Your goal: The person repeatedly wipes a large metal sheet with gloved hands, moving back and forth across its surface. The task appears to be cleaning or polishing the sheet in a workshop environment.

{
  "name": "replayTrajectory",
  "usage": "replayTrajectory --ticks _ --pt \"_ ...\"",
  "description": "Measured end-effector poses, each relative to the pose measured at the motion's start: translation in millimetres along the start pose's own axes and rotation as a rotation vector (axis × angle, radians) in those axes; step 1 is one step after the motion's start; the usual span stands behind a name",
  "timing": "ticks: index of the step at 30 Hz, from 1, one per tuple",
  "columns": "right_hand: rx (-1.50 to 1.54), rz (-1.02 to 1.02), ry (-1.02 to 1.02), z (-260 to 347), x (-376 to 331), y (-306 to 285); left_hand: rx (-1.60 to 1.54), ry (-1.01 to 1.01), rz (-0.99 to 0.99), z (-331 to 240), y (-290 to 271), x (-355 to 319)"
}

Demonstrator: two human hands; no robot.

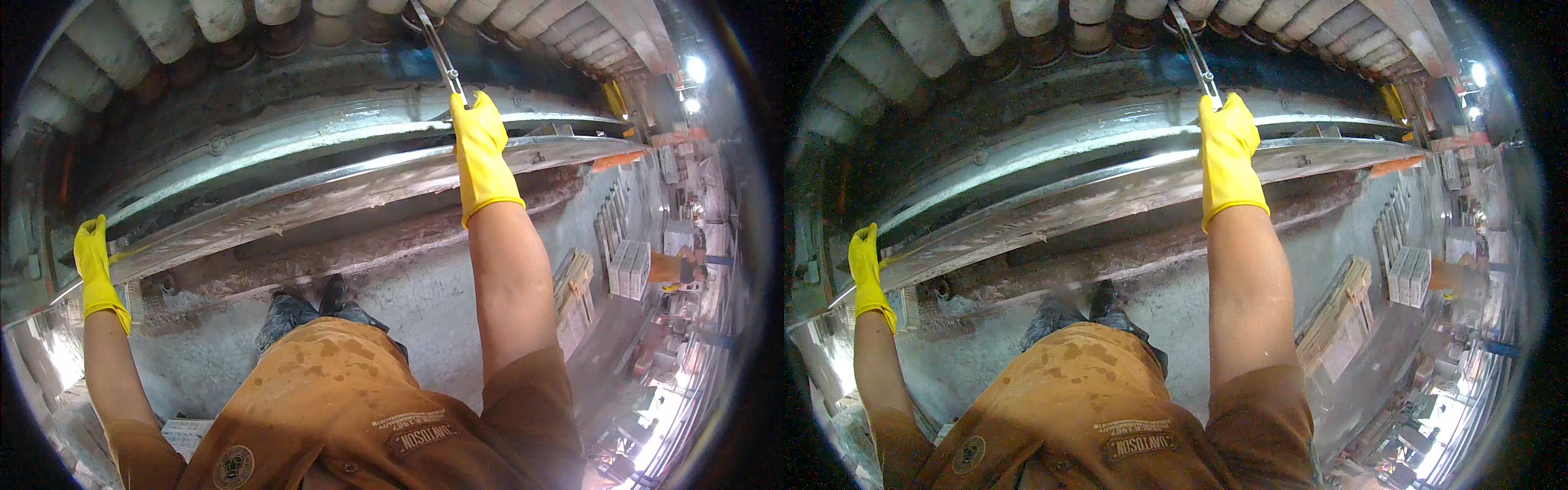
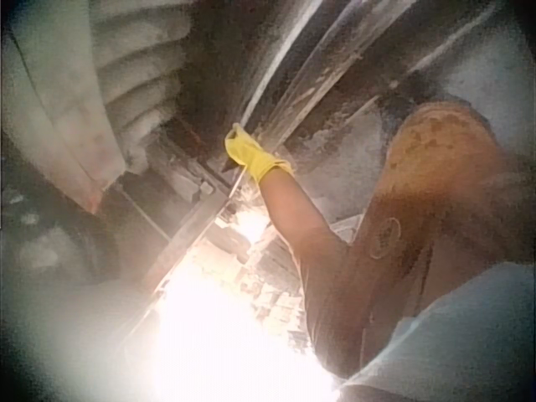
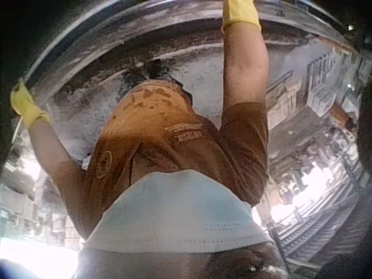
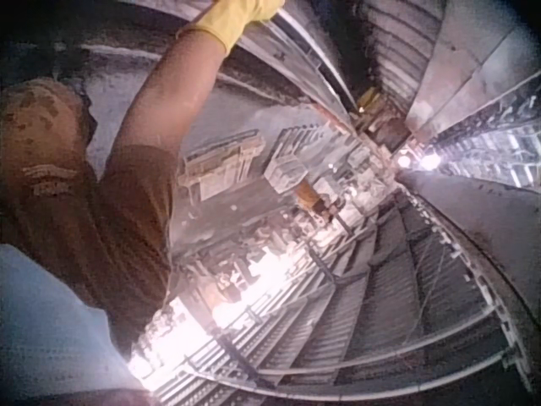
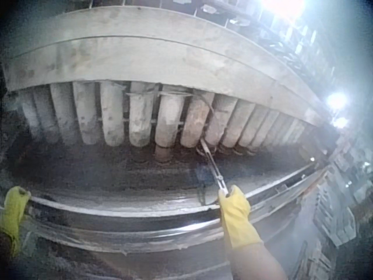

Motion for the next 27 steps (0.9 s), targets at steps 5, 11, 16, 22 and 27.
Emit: replayTrajectory --ticks 5,11,16,22,27 --pt "-0.026 0.061 0.025 -0.3 -1.2 1.1 -0.005 0.023 0.0 4.0 1.7 3.4" --pt "-0.087 0.17 0.074 2.2 -3.1 3.7 -0.02 -0.012 0.015 10.0 1.8 3.8" --pt "-0.106 0.188 0.079 1.0 -1.7 4.7 -0.009 0.012 0.01 5.4 2.1 3.3" --pt "-0.061 0.06 0.008 2.2 -0.8 2.0 0.031 0.043 0.0 6.0 1.2 4.6" --pt "-0.056 0.117 0.041 -1.5 3.1 7.5 0.004 0.031 -0.004 14.9 2.5 10.8"
Point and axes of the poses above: each hand's wrist, its own x-axis towards the middle knuckle, its own y-axis out of the palm, z = x × y, the point moved 10 cm from there along x, towards the middle knuckle, and after that the axes turned 10 degrees about y, right-handed, at the moved point
